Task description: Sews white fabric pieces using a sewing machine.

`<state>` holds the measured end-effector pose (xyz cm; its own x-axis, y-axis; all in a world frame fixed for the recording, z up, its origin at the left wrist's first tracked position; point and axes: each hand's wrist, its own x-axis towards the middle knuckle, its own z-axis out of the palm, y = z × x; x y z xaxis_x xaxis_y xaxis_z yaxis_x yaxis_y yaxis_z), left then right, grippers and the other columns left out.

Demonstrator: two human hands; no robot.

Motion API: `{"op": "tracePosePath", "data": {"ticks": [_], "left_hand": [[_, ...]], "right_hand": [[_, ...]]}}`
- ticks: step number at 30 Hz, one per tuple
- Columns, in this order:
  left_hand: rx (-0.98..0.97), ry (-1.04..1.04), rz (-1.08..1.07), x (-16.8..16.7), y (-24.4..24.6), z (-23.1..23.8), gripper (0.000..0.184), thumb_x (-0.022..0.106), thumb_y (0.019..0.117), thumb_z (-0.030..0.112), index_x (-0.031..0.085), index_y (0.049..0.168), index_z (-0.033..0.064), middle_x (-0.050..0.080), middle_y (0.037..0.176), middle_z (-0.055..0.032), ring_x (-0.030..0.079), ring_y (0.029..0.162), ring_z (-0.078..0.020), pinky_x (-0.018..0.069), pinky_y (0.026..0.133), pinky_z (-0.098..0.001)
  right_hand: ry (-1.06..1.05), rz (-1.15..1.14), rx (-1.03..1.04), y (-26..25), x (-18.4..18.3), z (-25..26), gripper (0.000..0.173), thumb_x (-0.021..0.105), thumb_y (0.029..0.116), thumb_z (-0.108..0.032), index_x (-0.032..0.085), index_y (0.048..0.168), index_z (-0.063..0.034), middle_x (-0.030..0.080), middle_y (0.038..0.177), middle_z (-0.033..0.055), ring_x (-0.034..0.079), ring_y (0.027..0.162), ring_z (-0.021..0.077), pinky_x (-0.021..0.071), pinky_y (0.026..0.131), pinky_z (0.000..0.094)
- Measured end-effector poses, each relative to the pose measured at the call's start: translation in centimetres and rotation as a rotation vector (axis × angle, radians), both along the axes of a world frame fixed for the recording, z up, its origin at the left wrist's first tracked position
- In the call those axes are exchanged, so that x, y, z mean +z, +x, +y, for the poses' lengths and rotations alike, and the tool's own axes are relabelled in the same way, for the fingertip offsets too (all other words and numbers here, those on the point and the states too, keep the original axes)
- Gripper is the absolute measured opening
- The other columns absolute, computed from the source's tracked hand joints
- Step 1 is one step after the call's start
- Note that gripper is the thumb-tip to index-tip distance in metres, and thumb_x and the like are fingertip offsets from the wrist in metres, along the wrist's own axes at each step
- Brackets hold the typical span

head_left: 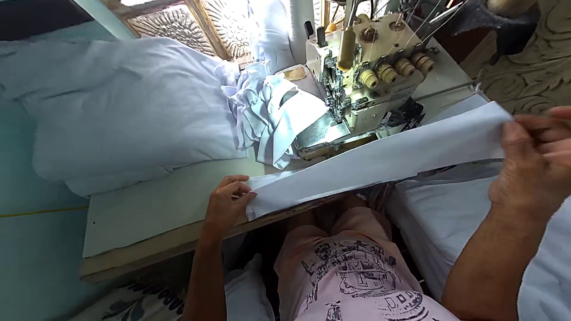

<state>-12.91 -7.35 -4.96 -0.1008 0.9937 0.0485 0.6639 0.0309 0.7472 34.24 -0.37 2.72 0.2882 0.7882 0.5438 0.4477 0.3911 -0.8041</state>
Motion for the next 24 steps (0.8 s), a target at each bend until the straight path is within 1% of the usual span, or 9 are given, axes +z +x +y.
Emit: {"op": "tracePosePath", "data": {"ticks": [2,4,7,10,12,15,17,22,24], "left_hand": [[-0.008,0.015,-0.2,0.1,-1.3,-0.9,0.005,0.065,0.0923,0.004,0.068,0.09,0.0004,0.063,0.127,-0.0087,0.063,0.111,-0.0127,0.0563,0.089,-0.0311],[0.002,0.091,-0.428,0.2,-3.0,-1.8,0.012,0.06,0.0977,0.017,0.07,0.092,0.0141,0.069,0.122,0.0033,0.064,0.114,-0.0083,0.0561,0.095,-0.0298],[0.116,0.172,-0.594,1.3,-5.6,-3.5,0.017,0.057,0.1033,0.029,0.072,0.095,0.0284,0.073,0.099,0.0152,0.068,0.093,0.0004,0.0573,0.086,-0.0225],[0.307,0.228,-0.527,3.1,-7.6,-4.8,0.021,0.048,0.1064,0.016,0.066,0.098,0.026,0.069,0.089,0.0195,0.065,0.081,0.0064,0.0565,0.077,-0.0152],[0.412,0.264,-0.396,4.0,-8.8,-5.0,0.015,0.054,0.1046,0.014,0.064,0.1,0.0252,0.067,0.087,0.0222,0.063,0.078,0.0101,0.055,0.072,-0.0117],[0.461,0.32,-0.23,5.5,-8.9,-4.4,0.007,0.061,0.099,0.013,0.062,0.101,0.0201,0.062,0.086,0.0214,0.06,0.076,0.0113,0.0521,0.07,-0.0106],[0.395,0.308,-0.165,6.6,-6.7,-3.6,0.009,0.062,0.0972,0.013,0.061,0.103,0.0194,0.061,0.087,0.0212,0.058,0.075,0.0126,0.0499,0.067,-0.0086],[-0.091,0.208,-0.288,6.6,3.9,0.2,0.01,0.06,0.0916,0.001,0.066,0.096,0.0073,0.066,0.082,0.011,0.059,0.064,0.0067,0.0525,0.058,-0.0121],[-0.304,0.084,-0.414,5.0,7.8,1.9,0.011,0.061,0.0903,-0.004,0.068,0.096,0.0021,0.07,0.082,0.0037,0.066,0.067,-0.0012,0.0588,0.063,-0.0198]], "right_hand": [[-0.191,-0.015,0.089,-0.5,-0.6,0.5,0.045,0.064,0.094,-0.006,0.04,0.132,-0.0032,0.06,0.109,-0.0061,0.063,0.092,-0.0026,0.0563,0.084,0.0216],[-0.377,-0.006,0.176,-1.3,-2.2,1.1,0.046,0.065,0.0902,0.0,0.045,0.131,0.0002,0.059,0.11,0.0049,0.063,0.091,0.0061,0.0565,0.079,0.0274],[-0.59,0.032,0.33,-4.3,-4.6,1.5,0.039,0.063,0.086,0.01,0.052,0.123,0.0037,0.059,0.107,0.0127,0.061,0.085,0.0144,0.055,0.072,0.0336],[-0.661,0.034,0.492,-7.7,-6.3,1.5,0.044,0.065,0.0833,0.012,0.054,0.124,0.0026,0.059,0.105,0.0129,0.061,0.079,0.0158,0.0554,0.068,0.0343],[-0.693,-0.017,0.573,-9.9,-6.7,1.6,0.052,0.067,0.0804,0.014,0.054,0.129,-0.0001,0.061,0.114,0.016,0.063,0.075,0.0186,0.0562,0.065,0.0367],[-0.645,-0.193,0.577,-12.3,-7.2,1.7,0.058,0.071,0.0766,0.013,0.057,0.131,-0.0001,0.064,0.116,0.0192,0.062,0.073,0.0225,0.0541,0.062,0.0399],[-0.585,-0.355,0.534,-13.1,-7.2,1.8,0.053,0.072,0.0772,0.011,0.062,0.129,0.002,0.066,0.101,0.0191,0.062,0.074,0.0283,0.0523,0.064,0.0472],[-0.509,-0.442,0.555,-12.7,-7.9,1.8,0.026,0.074,0.0796,0.002,0.072,0.105,-0.0006,0.062,0.079,0.012,0.058,0.069,0.0264,0.0481,0.063,0.0485],[-0.483,-0.454,0.569,-12.6,-8.1,1.8,0.01,0.074,0.0825,-0.004,0.072,0.092,-0.0006,0.061,0.072,0.011,0.058,0.067,0.0261,0.0468,0.062,0.0485]]}}
